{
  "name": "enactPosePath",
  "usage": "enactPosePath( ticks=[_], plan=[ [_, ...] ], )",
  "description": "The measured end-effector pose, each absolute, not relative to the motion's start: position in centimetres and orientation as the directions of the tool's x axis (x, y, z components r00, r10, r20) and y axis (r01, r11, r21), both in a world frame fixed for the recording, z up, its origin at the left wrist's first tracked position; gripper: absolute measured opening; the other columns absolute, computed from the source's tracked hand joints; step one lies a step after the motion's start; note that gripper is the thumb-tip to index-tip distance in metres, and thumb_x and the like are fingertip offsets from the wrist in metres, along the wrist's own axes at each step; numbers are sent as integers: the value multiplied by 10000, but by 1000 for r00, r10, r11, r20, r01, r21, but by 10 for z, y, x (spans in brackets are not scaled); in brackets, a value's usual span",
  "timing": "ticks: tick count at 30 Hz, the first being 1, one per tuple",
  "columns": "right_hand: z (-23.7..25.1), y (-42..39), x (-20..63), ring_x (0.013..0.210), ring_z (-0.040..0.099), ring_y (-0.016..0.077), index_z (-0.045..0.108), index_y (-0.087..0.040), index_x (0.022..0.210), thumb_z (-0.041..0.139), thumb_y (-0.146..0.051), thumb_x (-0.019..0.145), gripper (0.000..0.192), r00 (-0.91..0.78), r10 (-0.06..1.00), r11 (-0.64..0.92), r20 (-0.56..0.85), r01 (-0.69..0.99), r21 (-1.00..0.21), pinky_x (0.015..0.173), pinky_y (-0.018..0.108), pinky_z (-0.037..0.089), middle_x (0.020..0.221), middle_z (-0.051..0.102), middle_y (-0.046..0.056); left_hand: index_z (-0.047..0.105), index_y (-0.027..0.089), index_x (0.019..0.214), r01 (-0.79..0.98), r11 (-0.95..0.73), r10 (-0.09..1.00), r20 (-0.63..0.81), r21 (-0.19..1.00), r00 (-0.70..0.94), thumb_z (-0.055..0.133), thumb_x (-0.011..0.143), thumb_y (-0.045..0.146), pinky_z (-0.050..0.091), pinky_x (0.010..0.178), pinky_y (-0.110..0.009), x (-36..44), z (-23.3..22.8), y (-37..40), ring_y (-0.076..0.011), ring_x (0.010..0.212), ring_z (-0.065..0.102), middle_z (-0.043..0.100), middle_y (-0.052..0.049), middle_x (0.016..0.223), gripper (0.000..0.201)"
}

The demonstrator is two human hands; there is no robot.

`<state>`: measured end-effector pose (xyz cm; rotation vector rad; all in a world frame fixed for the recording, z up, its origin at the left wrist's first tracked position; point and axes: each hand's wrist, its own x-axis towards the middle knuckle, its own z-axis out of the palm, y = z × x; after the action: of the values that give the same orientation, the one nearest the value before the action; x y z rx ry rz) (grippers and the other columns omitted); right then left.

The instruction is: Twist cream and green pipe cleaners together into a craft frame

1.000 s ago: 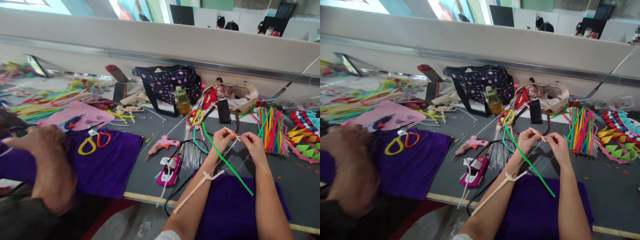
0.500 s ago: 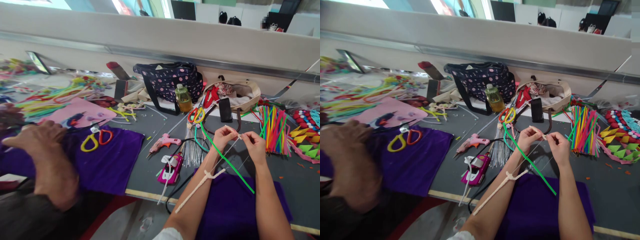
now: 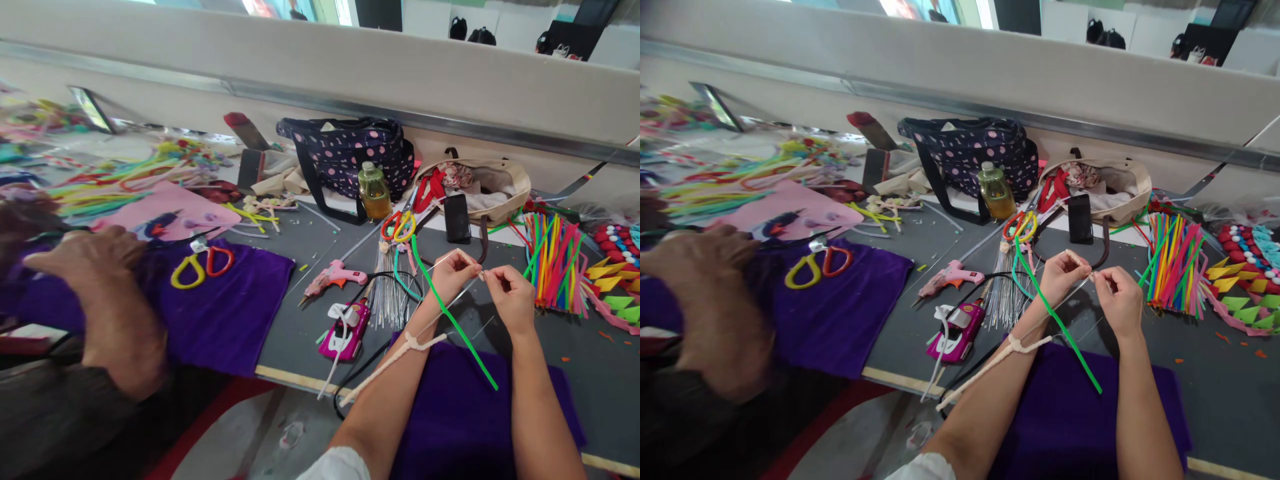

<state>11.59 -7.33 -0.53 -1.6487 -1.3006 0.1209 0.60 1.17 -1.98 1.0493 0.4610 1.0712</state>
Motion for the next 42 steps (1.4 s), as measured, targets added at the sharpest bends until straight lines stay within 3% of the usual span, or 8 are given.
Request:
enactPosePath(
  ticks=[4,9,12,20,28,34,42],
  plan=[
    [-5,-73,119,595,519,132,658,-196,739,618,-382,823,208,453,798,59,399,599,-798,571,254,396,681,625,4,586,112,681,-486,111,870,152,867,468,815,617,333,442,576,-222,6,-20,13,-88,558,562,617,-4,610,324],
    [-1,-72,126,626,566,145,689,-198,754,630,-417,808,234,464,874,61,140,181,-982,569,245,418,679,642,8,601,100,700,-501,178,855,119,847,505,829,592,342,435,565,-223,4,-17,14,-93,557,567,622,-12,609,349],
    [0,-73,128,605,569,132,705,-205,780,657,-413,789,214,413,911,23,16,-10,-1000,531,227,409,716,664,12,612,96,706,-502,216,852,89,837,516,834,583,332,431,565,-221,2,-14,14,-94,563,569,625,-15,616,347],
    [-10,-68,128,463,415,64,663,-212,779,765,-369,699,204,348,937,35,-37,-196,-980,417,191,272,650,610,-27,621,89,702,-525,243,822,115,816,558,828,595,346,424,578,-233,-1,-13,13,-93,560,555,633,-32,633,347],
    [-11,-64,124,468,383,81,593,-209,720,752,-434,686,277,288,955,3,-65,-232,-973,412,199,290,583,504,-44,636,103,688,-526,229,809,140,819,570,835,575,379,441,618,-255,-1,-13,11,-106,598,556,621,-28,646,358],
    [-10,-66,122,477,433,85,605,-205,746,758,-451,675,298,271,952,-68,-141,-262,-963,408,195,322,603,540,-31,644,102,657,-524,213,797,164,825,582,823,597,382,427,617,-254,-2,-9,9,-93,581,527,588,-14,630,338],
    [-7,-66,120,439,412,65,638,-198,719,762,-413,684,251,282,953,-41,-115,-256,-966,369,176,281,576,563,-33,642,99,654,-539,181,812,184,822,554,827,601,336,419,591,-234,-2,-9,10,-84,585,526,593,-13,656,305]
  ],
)
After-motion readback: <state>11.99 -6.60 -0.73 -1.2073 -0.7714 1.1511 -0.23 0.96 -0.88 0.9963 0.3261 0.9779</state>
